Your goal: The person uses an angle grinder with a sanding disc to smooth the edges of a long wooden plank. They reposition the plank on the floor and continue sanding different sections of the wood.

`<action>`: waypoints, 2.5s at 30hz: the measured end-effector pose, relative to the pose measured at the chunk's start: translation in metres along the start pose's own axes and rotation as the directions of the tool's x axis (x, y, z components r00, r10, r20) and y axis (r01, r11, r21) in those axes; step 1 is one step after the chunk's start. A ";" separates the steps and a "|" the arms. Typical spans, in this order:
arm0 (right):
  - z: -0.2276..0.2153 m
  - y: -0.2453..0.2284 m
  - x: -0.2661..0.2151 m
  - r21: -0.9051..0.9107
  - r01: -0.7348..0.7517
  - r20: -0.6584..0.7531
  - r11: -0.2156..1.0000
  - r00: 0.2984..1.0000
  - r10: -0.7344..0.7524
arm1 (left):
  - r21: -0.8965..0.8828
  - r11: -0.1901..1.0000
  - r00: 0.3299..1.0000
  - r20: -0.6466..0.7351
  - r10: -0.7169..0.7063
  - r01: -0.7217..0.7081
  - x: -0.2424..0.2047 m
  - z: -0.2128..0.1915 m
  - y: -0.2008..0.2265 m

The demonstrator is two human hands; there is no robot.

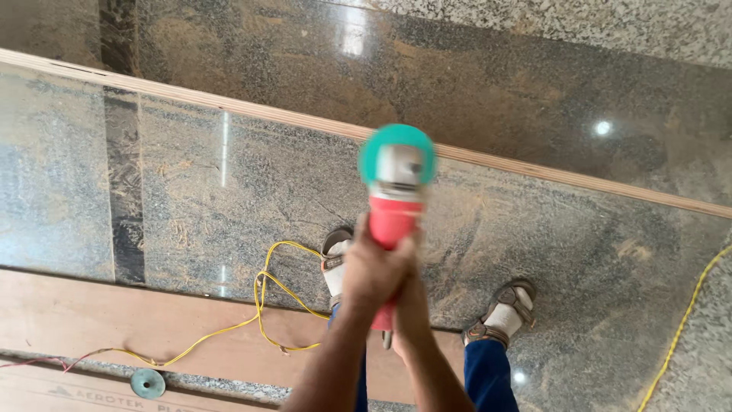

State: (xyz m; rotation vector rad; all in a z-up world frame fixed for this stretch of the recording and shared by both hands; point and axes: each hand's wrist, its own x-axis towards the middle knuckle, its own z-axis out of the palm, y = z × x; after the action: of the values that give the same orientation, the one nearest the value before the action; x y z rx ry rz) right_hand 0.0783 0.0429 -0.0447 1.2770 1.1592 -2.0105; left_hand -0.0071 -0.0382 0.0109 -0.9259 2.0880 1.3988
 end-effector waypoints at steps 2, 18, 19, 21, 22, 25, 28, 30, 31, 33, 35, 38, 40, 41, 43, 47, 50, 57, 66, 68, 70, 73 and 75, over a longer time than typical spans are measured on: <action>0.015 -0.005 0.010 -0.224 0.046 0.128 0.973 0.992 -0.017 | 0.000 0.991 0.982 -0.138 -0.129 0.131 0.010 -0.014 -0.010; -0.076 -0.009 0.001 0.558 0.155 0.394 0.815 0.815 -0.425 | 0.188 0.982 0.968 0.238 -0.081 0.036 -0.027 0.061 0.031; -0.078 -0.007 0.004 0.359 0.167 0.298 0.918 0.912 -0.282 | 0.141 0.990 0.983 0.176 -0.057 0.032 -0.026 0.061 0.030; -0.079 -0.006 0.007 -0.054 0.067 -0.031 0.996 0.997 -0.069 | 0.044 0.999 0.998 0.053 -0.021 0.019 -0.027 0.063 0.023; -0.082 -0.009 0.008 -0.161 0.065 0.006 0.985 0.998 -0.065 | -0.051 0.999 1.000 0.014 -0.004 0.004 -0.028 0.063 0.017; -0.094 -0.020 0.013 -0.353 0.064 0.081 0.933 0.996 -0.037 | -0.206 0.978 0.997 -0.071 0.018 -0.033 -0.030 0.071 0.008; -0.111 -0.029 0.009 -0.246 0.029 0.058 0.969 0.998 -0.015 | -0.140 0.990 1.000 -0.025 0.006 -0.009 -0.038 0.091 0.009; -0.123 -0.036 0.008 -0.092 0.016 0.018 0.996 1.000 -0.014 | -0.137 0.990 0.998 0.062 -0.007 0.016 -0.046 0.111 0.017; -0.130 -0.042 0.005 -0.092 0.032 0.000 0.995 0.999 -0.033 | -0.094 0.995 0.993 0.119 -0.026 0.037 -0.050 0.120 0.022; -0.142 -0.056 -0.005 -0.096 0.067 -0.034 0.993 0.997 -0.071 | -0.006 0.998 0.972 0.226 -0.067 0.070 -0.054 0.137 0.033; -0.146 -0.069 -0.012 -0.027 0.040 -0.093 0.999 0.995 -0.043 | 0.089 0.996 0.968 0.245 -0.050 0.029 -0.058 0.149 0.042; -0.142 -0.075 -0.014 -0.039 0.012 -0.086 0.999 0.996 -0.015 | 0.068 0.997 0.966 0.252 -0.057 0.041 -0.056 0.150 0.042; -0.140 -0.070 -0.012 -0.054 -0.009 -0.029 0.998 1.000 0.007 | 0.033 0.997 0.981 0.178 -0.072 0.067 -0.057 0.144 0.036; -0.135 -0.065 -0.006 -0.049 -0.013 0.010 0.999 1.000 0.013 | 0.025 0.997 0.992 0.106 -0.072 0.069 -0.055 0.137 0.031; -0.129 -0.055 0.005 -0.136 0.012 0.068 0.991 0.998 -0.003 | -0.029 0.999 0.999 -0.025 -0.039 0.038 -0.050 0.125 0.022; -0.131 -0.047 0.012 -0.278 0.034 0.119 0.960 0.993 0.000 | -0.124 0.992 0.989 -0.144 -0.007 -0.011 -0.047 0.120 0.013; -0.141 -0.060 0.002 -0.197 -0.016 0.107 0.980 0.994 0.037 | -0.141 0.985 0.995 0.009 -0.095 0.096 -0.052 0.132 0.017; -0.132 -0.072 -0.016 0.072 -0.047 -0.103 0.996 0.993 0.054 | 0.070 0.998 0.987 0.162 -0.011 -0.001 -0.059 0.140 0.036; -0.128 -0.027 0.017 -0.355 0.193 0.189 0.915 0.973 -0.132 | -0.176 0.984 0.998 -0.054 -0.039 0.029 -0.041 0.106 0.012; -0.139 -0.035 0.011 -0.260 0.111 0.124 0.959 0.989 -0.081 | -0.075 0.997 0.999 0.032 -0.032 0.034 -0.046 0.120 0.017; -0.146 -0.049 0.000 -0.139 0.049 0.021 0.989 0.999 -0.047 | -0.001 0.999 0.989 0.142 -0.043 0.044 -0.055 0.140 0.025; -0.149 -0.075 -0.017 0.043 0.015 -0.140 0.999 0.990 -0.009 | 0.127 0.990 0.961 0.274 0.030 -0.067 -0.061 0.166 0.043; -0.148 -0.085 -0.023 0.110 -0.027 -0.195 0.994 0.980 0.048 | 0.201 0.974 0.955 0.292 0.041 -0.104 -0.062 0.167 0.047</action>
State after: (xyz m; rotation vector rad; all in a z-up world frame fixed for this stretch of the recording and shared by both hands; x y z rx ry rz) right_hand 0.0954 0.2128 -0.0199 1.5698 1.1183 -1.9769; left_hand 0.0006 0.1456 0.0196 -0.5290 2.0167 1.2295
